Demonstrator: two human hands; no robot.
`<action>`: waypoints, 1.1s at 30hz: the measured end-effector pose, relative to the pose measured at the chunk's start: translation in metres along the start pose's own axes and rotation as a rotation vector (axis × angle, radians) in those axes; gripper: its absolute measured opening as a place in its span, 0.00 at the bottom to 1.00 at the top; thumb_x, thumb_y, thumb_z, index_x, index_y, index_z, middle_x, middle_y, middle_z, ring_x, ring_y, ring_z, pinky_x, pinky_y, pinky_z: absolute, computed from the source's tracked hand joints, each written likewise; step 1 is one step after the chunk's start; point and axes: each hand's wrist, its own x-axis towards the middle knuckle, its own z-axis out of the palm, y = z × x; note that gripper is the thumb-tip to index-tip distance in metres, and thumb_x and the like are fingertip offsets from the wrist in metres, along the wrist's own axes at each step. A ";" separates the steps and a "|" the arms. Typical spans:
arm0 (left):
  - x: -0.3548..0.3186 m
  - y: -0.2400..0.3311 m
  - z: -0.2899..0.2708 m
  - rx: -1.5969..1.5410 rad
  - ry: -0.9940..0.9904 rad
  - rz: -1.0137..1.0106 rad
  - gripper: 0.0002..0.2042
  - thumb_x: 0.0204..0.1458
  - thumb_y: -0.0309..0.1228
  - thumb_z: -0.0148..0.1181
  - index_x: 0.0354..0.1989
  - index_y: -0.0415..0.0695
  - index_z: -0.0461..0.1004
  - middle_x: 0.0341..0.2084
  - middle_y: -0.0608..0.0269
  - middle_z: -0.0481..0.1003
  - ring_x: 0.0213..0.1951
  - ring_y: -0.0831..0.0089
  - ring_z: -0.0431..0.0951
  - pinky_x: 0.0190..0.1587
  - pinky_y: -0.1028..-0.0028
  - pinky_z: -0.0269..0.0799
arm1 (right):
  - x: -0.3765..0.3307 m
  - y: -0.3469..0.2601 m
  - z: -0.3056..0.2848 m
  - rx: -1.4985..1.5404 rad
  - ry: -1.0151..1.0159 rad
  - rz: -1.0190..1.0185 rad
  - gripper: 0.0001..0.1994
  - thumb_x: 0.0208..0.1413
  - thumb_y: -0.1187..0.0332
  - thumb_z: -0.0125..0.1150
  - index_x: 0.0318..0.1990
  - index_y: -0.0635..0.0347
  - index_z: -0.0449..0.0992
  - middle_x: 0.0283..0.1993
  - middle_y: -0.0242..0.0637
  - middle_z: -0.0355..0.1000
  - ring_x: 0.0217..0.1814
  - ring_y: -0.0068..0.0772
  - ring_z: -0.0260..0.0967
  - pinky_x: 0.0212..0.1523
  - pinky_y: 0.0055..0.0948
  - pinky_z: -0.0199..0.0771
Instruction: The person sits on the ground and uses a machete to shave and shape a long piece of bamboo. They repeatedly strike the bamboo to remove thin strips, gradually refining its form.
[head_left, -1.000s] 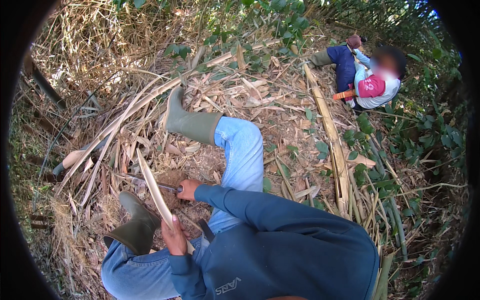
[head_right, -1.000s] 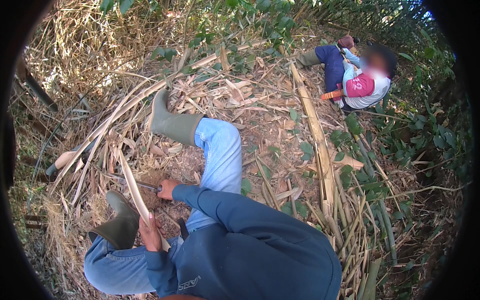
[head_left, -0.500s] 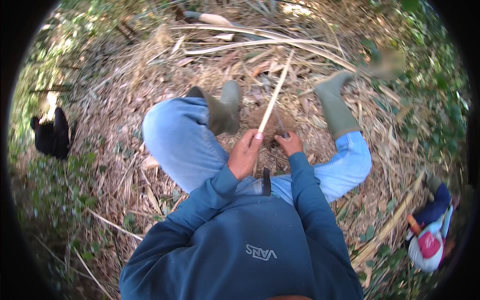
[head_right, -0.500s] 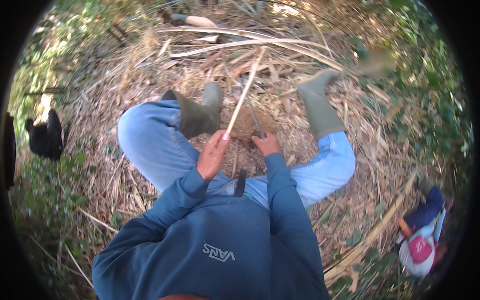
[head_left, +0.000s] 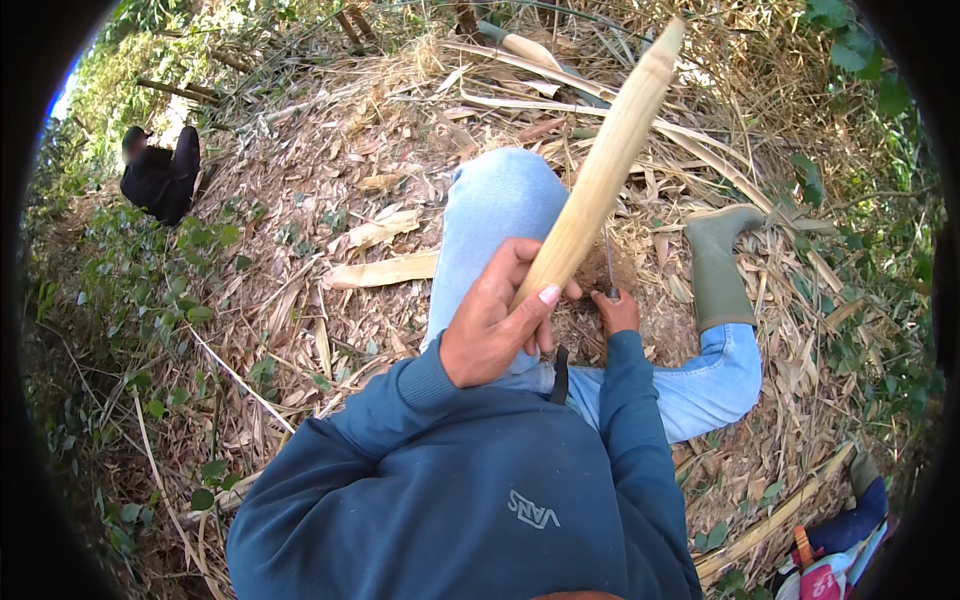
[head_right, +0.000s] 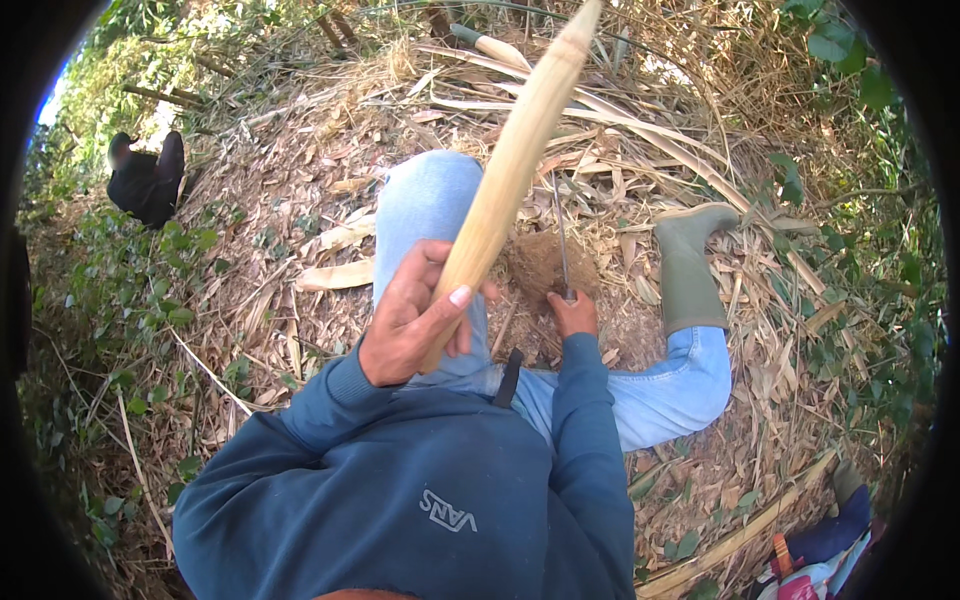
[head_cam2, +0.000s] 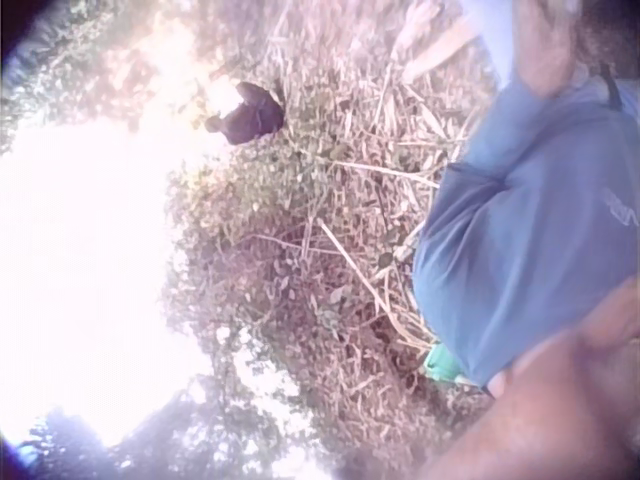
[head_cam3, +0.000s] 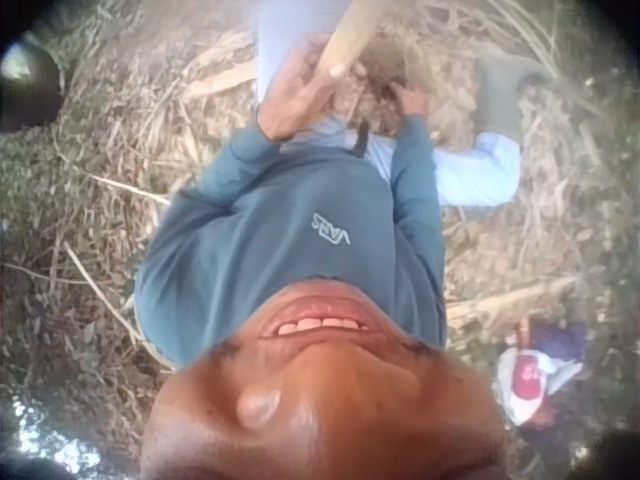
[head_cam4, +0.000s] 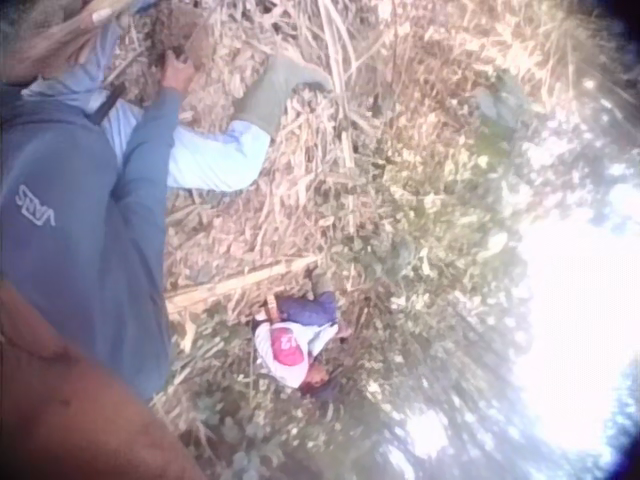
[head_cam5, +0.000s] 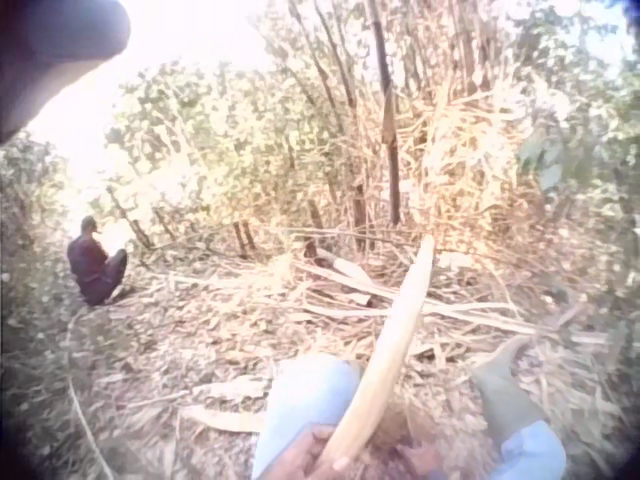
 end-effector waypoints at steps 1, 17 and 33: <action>0.000 0.002 0.002 0.024 0.014 0.007 0.16 0.64 0.30 0.50 0.56 0.40 0.56 0.39 0.52 0.76 0.21 0.77 0.73 0.23 0.79 0.71 | -0.003 -0.006 -0.006 0.017 0.013 -0.049 0.17 0.47 0.57 0.69 0.32 0.66 0.77 0.23 0.39 0.74 0.25 0.33 0.73 0.30 0.35 0.72; -0.004 -0.005 0.000 0.202 0.254 0.289 0.13 0.67 0.35 0.46 0.55 0.42 0.62 0.30 0.63 0.72 0.18 0.85 0.62 0.18 0.85 0.58 | -0.010 -0.006 -0.015 0.022 0.098 -0.040 0.22 0.43 0.51 0.62 0.40 0.57 0.81 0.40 0.56 0.77 0.44 0.56 0.77 0.49 0.46 0.76; 0.013 -0.010 0.018 0.122 0.053 0.085 0.20 0.64 0.29 0.49 0.62 0.38 0.57 0.34 0.58 0.73 0.24 0.81 0.69 0.22 0.82 0.66 | -0.003 0.012 -0.011 0.029 0.022 -0.086 0.29 0.44 0.46 0.66 0.45 0.63 0.77 0.45 0.57 0.76 0.49 0.56 0.74 0.52 0.45 0.73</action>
